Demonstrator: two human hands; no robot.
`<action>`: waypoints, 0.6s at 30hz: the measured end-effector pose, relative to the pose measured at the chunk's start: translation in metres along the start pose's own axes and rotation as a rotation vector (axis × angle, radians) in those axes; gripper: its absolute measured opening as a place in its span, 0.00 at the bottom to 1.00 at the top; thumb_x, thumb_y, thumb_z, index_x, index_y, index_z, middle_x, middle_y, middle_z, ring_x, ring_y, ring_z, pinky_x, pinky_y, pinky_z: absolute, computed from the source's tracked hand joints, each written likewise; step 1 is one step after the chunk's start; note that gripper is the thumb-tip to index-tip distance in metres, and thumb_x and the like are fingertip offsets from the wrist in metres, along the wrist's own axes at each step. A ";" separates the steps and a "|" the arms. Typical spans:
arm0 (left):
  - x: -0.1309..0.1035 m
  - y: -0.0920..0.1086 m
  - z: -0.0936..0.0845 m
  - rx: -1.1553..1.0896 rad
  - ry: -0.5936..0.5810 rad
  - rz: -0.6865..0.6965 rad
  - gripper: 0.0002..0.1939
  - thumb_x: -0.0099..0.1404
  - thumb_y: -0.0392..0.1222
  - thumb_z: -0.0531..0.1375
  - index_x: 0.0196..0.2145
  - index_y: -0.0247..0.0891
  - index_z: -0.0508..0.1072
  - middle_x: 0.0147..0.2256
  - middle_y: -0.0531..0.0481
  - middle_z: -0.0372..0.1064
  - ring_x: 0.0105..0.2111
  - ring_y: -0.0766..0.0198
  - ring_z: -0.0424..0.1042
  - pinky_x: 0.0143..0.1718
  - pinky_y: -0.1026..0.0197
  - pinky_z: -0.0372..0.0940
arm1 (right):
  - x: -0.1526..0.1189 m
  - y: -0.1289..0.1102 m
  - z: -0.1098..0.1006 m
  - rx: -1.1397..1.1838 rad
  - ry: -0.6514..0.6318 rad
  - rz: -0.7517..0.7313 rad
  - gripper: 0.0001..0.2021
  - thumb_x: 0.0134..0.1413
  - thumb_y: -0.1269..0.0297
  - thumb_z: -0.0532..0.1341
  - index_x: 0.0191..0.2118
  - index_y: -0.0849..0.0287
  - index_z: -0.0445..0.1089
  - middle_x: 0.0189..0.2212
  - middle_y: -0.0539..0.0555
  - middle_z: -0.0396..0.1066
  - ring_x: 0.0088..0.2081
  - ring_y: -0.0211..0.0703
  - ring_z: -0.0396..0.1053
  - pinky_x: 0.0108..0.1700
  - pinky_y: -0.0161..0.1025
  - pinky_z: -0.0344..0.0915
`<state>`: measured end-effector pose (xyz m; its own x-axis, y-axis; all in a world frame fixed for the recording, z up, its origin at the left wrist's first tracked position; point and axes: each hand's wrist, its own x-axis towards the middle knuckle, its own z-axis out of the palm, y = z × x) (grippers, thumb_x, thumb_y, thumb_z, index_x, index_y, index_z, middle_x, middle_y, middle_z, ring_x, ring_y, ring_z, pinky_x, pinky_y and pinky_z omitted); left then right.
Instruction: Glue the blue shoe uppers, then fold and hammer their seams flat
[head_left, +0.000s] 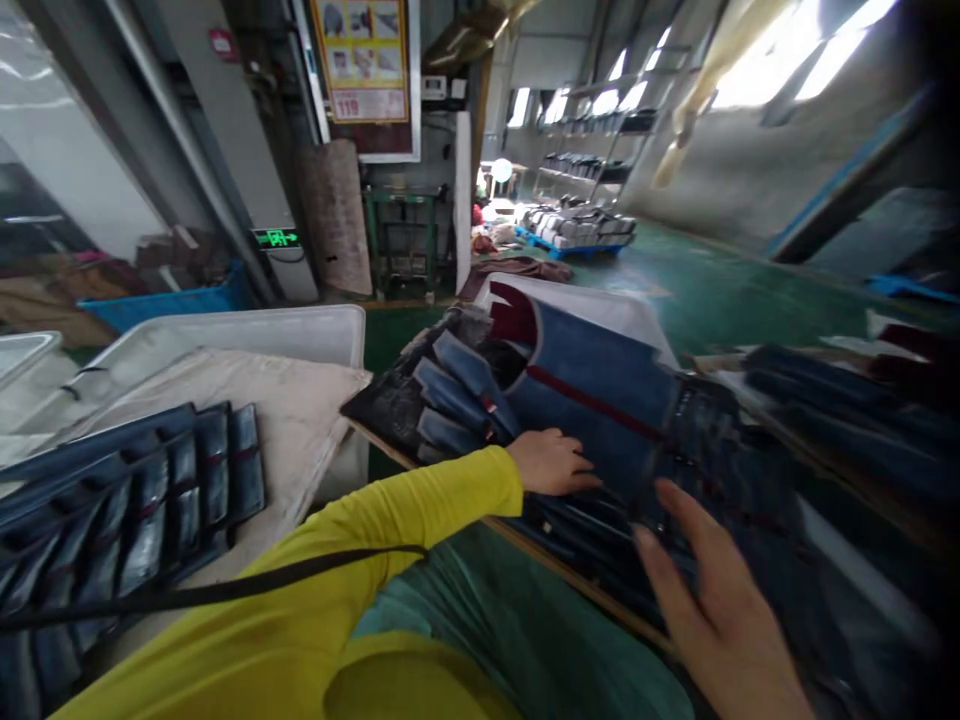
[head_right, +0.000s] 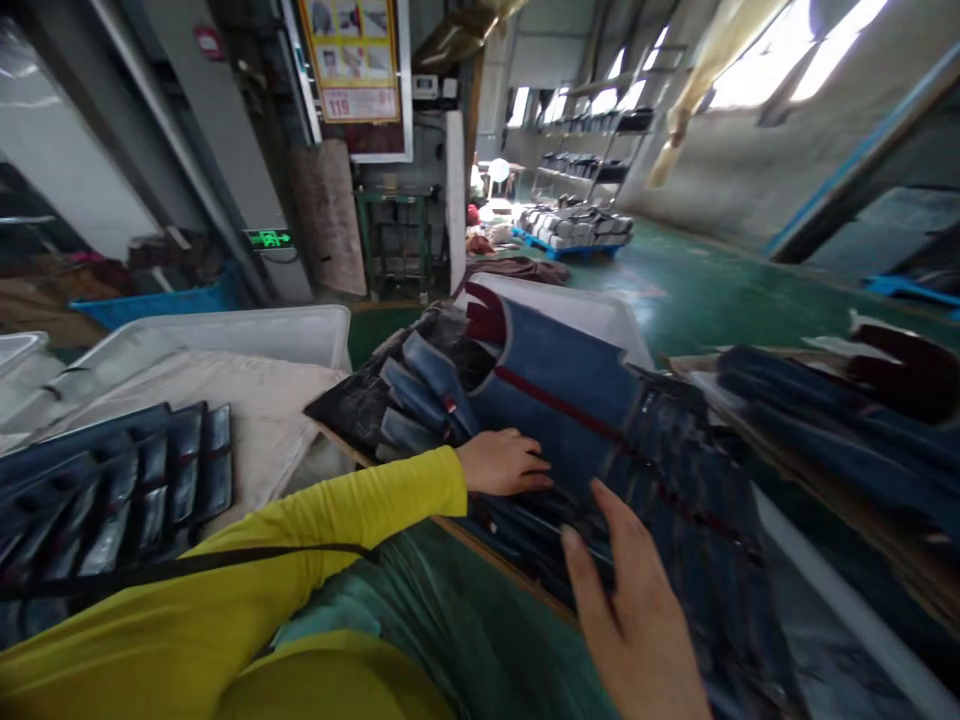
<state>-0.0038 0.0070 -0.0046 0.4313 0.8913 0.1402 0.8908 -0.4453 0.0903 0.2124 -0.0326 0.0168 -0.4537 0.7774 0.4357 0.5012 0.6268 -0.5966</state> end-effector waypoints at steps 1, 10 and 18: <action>-0.001 -0.002 0.002 -0.026 -0.010 -0.003 0.20 0.69 0.51 0.48 0.46 0.40 0.74 0.46 0.43 0.70 0.40 0.60 0.69 0.40 0.58 0.64 | 0.015 -0.012 0.024 0.015 -0.059 -0.025 0.27 0.59 0.51 0.52 0.62 0.53 0.53 0.58 0.58 0.59 0.58 0.53 0.59 0.59 0.55 0.57; -0.054 -0.022 -0.016 -0.062 0.061 0.066 0.15 0.67 0.46 0.51 0.43 0.36 0.73 0.42 0.43 0.73 0.44 0.58 0.69 0.47 0.54 0.61 | 0.038 -0.021 0.089 -0.111 -0.226 -0.017 0.29 0.63 0.50 0.44 0.62 0.63 0.54 0.57 0.64 0.61 0.57 0.51 0.61 0.58 0.51 0.60; -0.120 -0.132 -0.067 0.067 0.169 -0.314 0.24 0.70 0.53 0.43 0.52 0.41 0.70 0.54 0.46 0.65 0.54 0.57 0.62 0.57 0.51 0.53 | 0.031 -0.040 0.074 -0.316 -0.401 -0.102 0.33 0.56 0.44 0.54 0.62 0.58 0.56 0.60 0.63 0.58 0.59 0.56 0.58 0.57 0.54 0.57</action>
<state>-0.1828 -0.0471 0.0329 0.1102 0.9544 0.2773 0.9859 -0.1403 0.0910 0.1240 -0.0376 0.0038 -0.7275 0.6693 0.1510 0.6098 0.7316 -0.3046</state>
